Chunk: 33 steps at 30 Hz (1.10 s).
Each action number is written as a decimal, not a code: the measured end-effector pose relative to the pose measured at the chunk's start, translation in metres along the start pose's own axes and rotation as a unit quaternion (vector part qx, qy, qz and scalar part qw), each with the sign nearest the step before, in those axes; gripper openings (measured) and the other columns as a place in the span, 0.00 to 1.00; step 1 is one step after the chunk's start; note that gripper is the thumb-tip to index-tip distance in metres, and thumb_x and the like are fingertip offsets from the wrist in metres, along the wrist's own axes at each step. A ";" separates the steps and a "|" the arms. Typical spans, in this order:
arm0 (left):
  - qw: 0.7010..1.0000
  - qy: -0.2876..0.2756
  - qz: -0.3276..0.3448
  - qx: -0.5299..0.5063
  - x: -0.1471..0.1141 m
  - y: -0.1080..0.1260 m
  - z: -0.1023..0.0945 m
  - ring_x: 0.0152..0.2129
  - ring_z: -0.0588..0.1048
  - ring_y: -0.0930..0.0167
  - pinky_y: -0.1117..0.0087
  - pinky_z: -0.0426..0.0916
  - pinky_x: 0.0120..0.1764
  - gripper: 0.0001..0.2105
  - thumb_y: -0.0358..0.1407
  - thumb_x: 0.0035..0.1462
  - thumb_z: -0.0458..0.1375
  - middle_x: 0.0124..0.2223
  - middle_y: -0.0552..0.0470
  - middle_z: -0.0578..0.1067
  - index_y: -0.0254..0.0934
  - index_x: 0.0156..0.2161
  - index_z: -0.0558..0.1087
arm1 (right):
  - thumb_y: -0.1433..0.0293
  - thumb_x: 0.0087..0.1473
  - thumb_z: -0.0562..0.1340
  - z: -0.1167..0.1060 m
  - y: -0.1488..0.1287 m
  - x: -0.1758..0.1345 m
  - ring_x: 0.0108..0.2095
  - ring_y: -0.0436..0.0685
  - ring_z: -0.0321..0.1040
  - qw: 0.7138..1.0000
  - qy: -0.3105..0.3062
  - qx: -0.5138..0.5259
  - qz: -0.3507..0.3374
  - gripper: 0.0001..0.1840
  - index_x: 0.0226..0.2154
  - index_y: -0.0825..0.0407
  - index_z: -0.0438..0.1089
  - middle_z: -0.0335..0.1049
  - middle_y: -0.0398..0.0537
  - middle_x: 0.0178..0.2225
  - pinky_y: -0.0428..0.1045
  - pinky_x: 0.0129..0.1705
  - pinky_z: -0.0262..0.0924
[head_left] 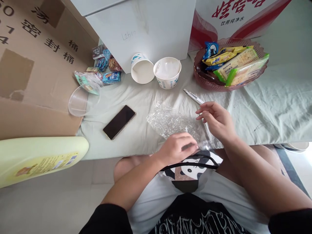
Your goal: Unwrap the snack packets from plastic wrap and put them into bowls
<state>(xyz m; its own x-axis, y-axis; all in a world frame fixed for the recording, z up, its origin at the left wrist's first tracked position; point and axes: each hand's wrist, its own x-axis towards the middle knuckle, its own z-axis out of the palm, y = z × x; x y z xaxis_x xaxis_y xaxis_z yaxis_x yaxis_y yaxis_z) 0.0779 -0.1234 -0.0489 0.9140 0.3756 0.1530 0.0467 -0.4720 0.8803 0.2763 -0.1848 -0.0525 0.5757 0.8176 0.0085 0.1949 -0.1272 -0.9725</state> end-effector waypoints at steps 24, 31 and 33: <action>0.918 0.127 -0.183 0.329 0.002 -0.027 -0.048 0.44 0.76 0.58 0.56 0.70 0.48 0.04 0.33 0.60 0.61 0.42 0.46 0.80 0.39 0.40 0.78 | 0.51 0.59 0.66 -0.003 -0.011 0.001 0.25 0.53 0.73 0.984 -0.156 0.079 -0.010 0.19 0.31 0.50 0.73 0.77 0.46 0.28 0.53 0.32 0.73; 0.966 0.083 -0.134 0.206 0.007 -0.036 -0.050 0.57 0.76 0.58 0.52 0.67 0.62 0.15 0.30 0.63 0.55 0.57 0.44 0.80 0.37 0.51 0.78 | 0.53 0.58 0.64 0.007 -0.004 0.003 0.18 0.49 0.68 0.974 -0.224 -0.010 0.032 0.17 0.31 0.51 0.71 0.76 0.44 0.24 0.47 0.22 0.61; 0.974 0.111 -0.165 0.110 0.009 -0.036 -0.054 0.57 0.77 0.61 0.56 0.69 0.62 0.15 0.29 0.63 0.51 0.56 0.45 0.81 0.37 0.49 0.78 | 0.56 0.59 0.62 0.008 -0.001 0.004 0.18 0.50 0.69 0.977 -0.202 -0.061 0.039 0.15 0.32 0.50 0.72 0.76 0.43 0.24 0.48 0.24 0.62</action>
<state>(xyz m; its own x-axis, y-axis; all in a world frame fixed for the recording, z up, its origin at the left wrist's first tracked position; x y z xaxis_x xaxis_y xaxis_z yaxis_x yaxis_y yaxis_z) 0.0627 -0.0599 -0.0548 0.7258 0.6879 -0.0063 0.4308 -0.4473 0.7838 0.2715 -0.1768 -0.0531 0.2376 0.9542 -0.1816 0.2693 -0.2443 -0.9316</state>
